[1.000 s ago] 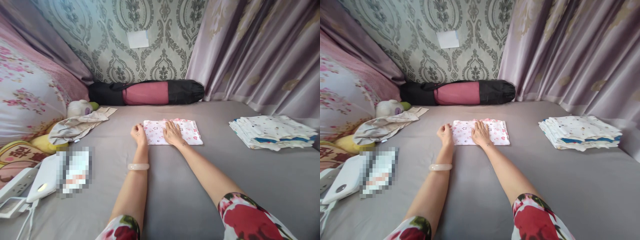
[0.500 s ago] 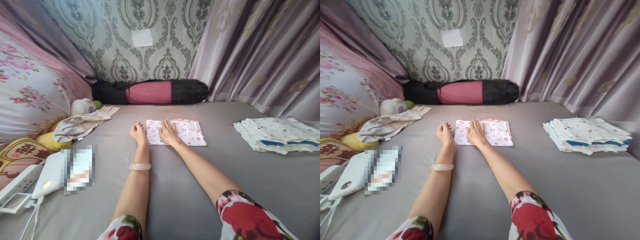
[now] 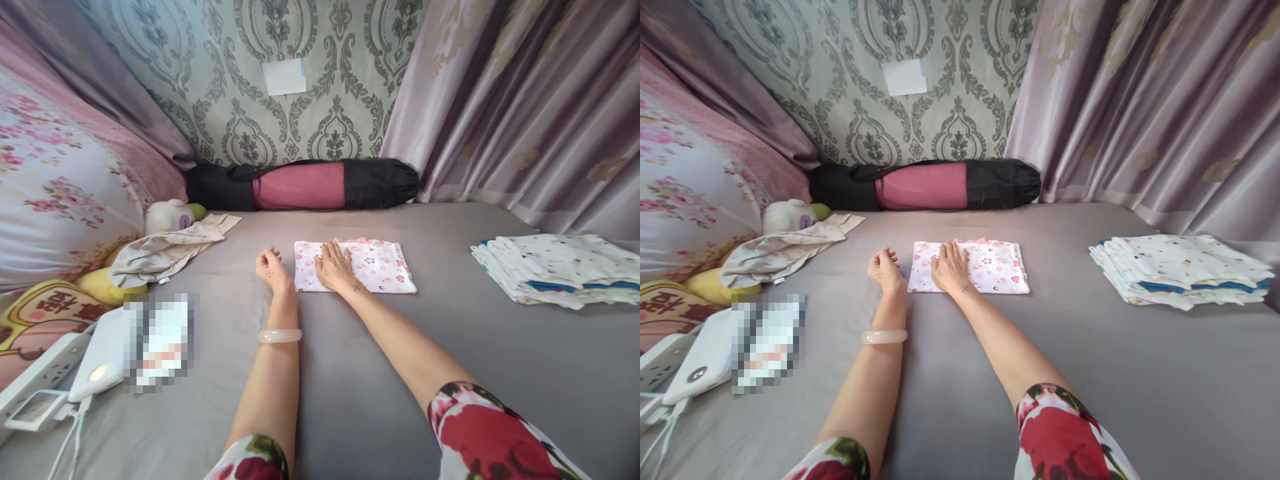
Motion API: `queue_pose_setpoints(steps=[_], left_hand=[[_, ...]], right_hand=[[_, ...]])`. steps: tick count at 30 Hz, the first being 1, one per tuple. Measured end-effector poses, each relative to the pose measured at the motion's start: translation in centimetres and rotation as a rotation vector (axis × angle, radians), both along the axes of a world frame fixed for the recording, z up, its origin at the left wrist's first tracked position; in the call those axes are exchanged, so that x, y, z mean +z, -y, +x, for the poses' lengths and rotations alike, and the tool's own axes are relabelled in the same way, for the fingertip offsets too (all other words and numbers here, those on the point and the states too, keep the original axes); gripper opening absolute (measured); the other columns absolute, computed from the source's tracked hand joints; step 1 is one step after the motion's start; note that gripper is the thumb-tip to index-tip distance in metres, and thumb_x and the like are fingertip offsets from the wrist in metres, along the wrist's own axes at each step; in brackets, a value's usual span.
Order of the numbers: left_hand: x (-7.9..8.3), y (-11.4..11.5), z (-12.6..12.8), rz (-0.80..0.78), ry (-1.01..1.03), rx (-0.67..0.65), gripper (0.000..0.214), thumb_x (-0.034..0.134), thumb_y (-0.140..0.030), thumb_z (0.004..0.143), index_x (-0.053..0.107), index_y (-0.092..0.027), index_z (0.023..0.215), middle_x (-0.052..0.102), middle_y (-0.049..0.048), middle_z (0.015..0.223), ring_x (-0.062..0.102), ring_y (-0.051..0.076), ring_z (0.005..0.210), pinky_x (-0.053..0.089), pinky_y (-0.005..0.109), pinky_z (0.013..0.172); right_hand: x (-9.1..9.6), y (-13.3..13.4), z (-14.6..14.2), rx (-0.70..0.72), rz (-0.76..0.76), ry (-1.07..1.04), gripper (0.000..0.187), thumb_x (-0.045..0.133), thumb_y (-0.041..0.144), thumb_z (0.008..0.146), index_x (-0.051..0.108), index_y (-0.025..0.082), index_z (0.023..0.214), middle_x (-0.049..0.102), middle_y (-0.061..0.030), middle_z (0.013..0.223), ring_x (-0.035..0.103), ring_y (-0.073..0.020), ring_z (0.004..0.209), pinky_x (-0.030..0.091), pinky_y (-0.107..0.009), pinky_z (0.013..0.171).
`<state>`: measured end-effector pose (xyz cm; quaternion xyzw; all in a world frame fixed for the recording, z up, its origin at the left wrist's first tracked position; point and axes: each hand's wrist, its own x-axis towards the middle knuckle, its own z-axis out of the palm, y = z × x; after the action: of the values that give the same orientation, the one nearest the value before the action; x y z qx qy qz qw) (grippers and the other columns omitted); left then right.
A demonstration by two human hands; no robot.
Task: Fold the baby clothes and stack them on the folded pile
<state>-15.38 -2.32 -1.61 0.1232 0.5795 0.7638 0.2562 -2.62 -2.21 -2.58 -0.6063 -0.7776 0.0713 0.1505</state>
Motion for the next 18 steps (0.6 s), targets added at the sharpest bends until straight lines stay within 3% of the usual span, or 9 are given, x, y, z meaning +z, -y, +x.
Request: queue_pose_setpoints(steps=[7, 18], left_hand=[[0.0, -0.1, -0.1, 0.004, 0.000, 0.019, 0.017, 0.048, -0.026, 0.078, 0.060, -0.015, 0.081, 0.060, 0.0002, 0.074, 0.053, 0.009, 0.060, 0.036, 0.020, 0.053], [-0.5, -0.2, -0.8, 0.014, 0.028, 0.039, 0.019, 0.047, -0.028, 0.074, 0.059, -0.016, 0.083, 0.059, -0.0002, 0.074, 0.053, 0.009, 0.061, 0.036, 0.020, 0.053]], right_hand=[[0.2, 0.1, -2.5, 0.019, 0.029, -0.018, 0.057, 0.028, 0.036, 0.099, 0.038, 0.006, 0.146, 0.030, -0.0163, 0.157, 0.020, -0.0274, 0.145, 0.008, -0.049, 0.117], [-0.3, 0.2, -2.5, 0.003, 0.023, -0.016, 0.056, 0.030, 0.035, 0.098, 0.040, 0.006, 0.145, 0.033, -0.0156, 0.155, 0.022, -0.0294, 0.144, 0.010, -0.051, 0.116]])
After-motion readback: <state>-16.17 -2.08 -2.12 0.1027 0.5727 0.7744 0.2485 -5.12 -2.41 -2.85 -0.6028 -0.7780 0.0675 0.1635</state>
